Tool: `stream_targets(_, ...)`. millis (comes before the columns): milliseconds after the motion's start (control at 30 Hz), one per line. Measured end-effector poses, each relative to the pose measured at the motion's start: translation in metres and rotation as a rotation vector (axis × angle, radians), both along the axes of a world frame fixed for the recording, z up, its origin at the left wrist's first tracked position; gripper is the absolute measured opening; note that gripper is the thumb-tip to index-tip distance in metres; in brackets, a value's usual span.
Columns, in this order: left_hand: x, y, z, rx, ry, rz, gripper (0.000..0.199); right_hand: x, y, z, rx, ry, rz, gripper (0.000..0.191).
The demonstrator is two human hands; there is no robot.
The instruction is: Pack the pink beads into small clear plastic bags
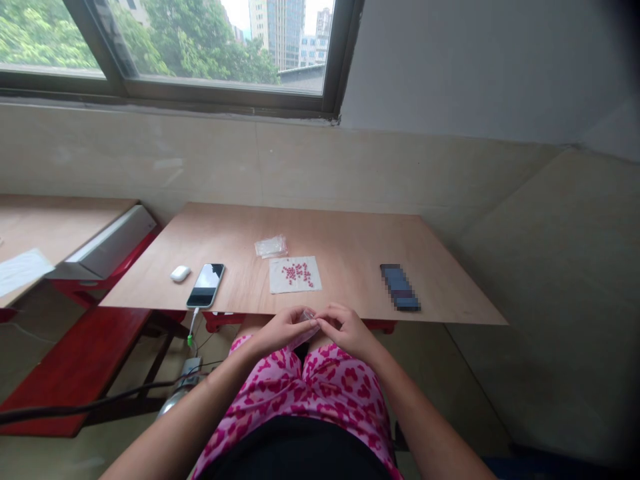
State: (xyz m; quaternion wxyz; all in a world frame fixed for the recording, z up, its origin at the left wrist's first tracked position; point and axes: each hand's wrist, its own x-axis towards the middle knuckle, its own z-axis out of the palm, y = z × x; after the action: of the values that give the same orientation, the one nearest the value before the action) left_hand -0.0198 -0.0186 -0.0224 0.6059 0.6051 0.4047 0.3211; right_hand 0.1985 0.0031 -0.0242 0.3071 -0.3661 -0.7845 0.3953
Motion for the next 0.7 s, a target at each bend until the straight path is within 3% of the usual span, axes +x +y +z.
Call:
stream_targets(200,-0.002,0.001,-0.012,-0.084,-0.009,0.029,0.055,-0.001,-0.002,-0.006,-0.046,0.027,0.029,0.025)
stream_targets(700,-0.003,0.005,-0.023,0.083,0.183,0.163,0.035,-0.004,-0.005,-0.001,-0.062,-0.044,0.053,0.027)
